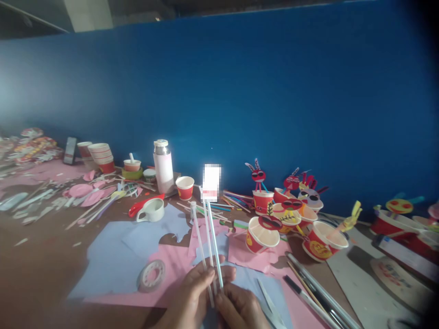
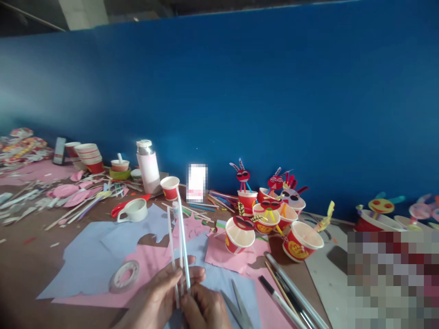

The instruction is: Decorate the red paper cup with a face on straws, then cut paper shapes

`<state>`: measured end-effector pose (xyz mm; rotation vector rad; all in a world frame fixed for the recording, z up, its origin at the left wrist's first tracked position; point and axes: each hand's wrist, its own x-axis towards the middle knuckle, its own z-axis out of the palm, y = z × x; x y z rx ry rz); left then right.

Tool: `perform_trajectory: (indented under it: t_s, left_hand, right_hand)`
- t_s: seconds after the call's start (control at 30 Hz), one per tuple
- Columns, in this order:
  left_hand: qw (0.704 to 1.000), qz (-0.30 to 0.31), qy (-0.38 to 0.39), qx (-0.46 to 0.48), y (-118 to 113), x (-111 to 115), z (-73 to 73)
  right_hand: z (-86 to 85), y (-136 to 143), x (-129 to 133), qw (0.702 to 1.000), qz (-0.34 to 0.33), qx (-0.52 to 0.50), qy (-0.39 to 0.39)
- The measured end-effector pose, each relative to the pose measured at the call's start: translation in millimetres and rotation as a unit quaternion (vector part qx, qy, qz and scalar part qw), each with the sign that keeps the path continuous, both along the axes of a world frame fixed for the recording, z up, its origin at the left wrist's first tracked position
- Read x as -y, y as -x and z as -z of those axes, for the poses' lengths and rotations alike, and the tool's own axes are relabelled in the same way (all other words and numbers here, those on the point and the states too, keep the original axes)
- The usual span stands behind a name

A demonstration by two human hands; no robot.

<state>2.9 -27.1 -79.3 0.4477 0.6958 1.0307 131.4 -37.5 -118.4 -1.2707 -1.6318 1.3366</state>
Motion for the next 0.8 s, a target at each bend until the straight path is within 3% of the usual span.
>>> perform_trajectory:
  t_s: [0.33, 0.57, 0.7, 0.8]
  left_hand:
    - [0.999, 0.025, -0.034, -0.028, 2, 2, -1.8]
    - [0.993, 0.079, -0.071, -0.059, 3, 2, -2.5]
    - [0.992, 0.059, -0.088, -0.076, 4, 2, -1.2]
    - [0.993, 0.043, -0.082, -0.072, 4, 1, -2.3]
  right_hand:
    - [-12.1, 0, 3, 0.99, -0.045, -0.105, 0.078]
    - [-25.4, -1, 7, 0.991, -0.045, -0.106, 0.064]
    - [-23.2, 0, 5, 0.989, -0.075, -0.103, 0.078]
    - [-22.8, 0, 4, 0.986, -0.06, -0.126, 0.089]
